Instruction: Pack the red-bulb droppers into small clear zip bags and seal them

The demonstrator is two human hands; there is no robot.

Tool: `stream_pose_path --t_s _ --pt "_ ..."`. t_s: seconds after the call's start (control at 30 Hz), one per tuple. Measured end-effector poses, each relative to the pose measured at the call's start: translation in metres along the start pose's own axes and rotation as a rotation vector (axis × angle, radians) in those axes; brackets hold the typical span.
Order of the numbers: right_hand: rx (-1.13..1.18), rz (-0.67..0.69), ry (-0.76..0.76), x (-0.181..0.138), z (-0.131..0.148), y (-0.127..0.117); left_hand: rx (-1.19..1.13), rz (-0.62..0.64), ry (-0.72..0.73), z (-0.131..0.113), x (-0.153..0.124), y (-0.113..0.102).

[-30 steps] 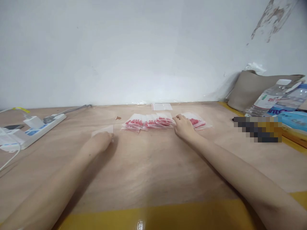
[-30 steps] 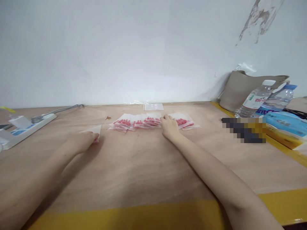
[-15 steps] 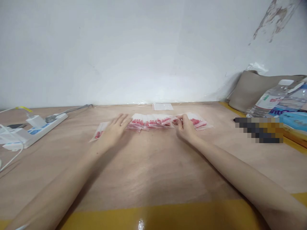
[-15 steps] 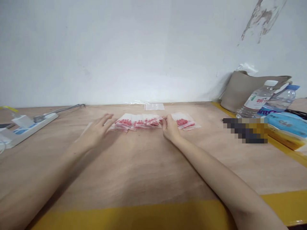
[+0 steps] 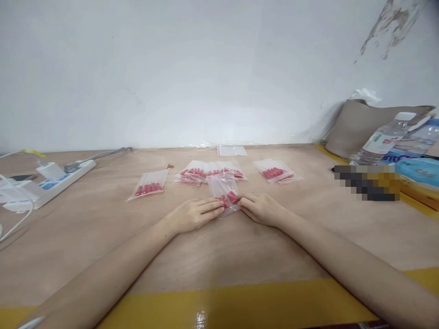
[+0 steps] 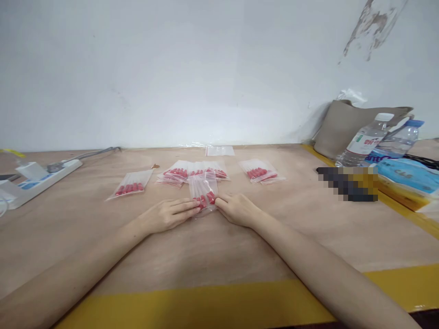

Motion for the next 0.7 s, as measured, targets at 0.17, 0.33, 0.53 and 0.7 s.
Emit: stream_pose_path --t_s 0.17,0.33,0.53,0.7 --pt "-0.155 -0.001 -0.125 -0.005 -0.002 -0.009 -0.126 -0.007 0.031 -0.001 0.0 -0.004" --pt "-0.181 0.061 -0.215 -0.005 0.004 -0.013 -0.283 -0.065 -0.11 -0.005 -0.005 -0.001" --pt "-0.176 -0.033 -0.093 -0.002 0.011 -0.011 -0.321 -0.087 -0.173 -0.007 -0.006 0.003" --pt "-0.159 -0.084 -0.021 0.006 0.013 -0.003 -0.29 -0.122 -0.193 -0.005 -0.004 0.008"
Point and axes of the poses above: each hand's wrist, its own x-axis towards the middle knuckle, its own y-axis out of the palm, z = x × y, the point moved 1 cm from there along x, towards the middle knuckle, and after that the axes turned 4 degrees about z, right-handed, at the moved point
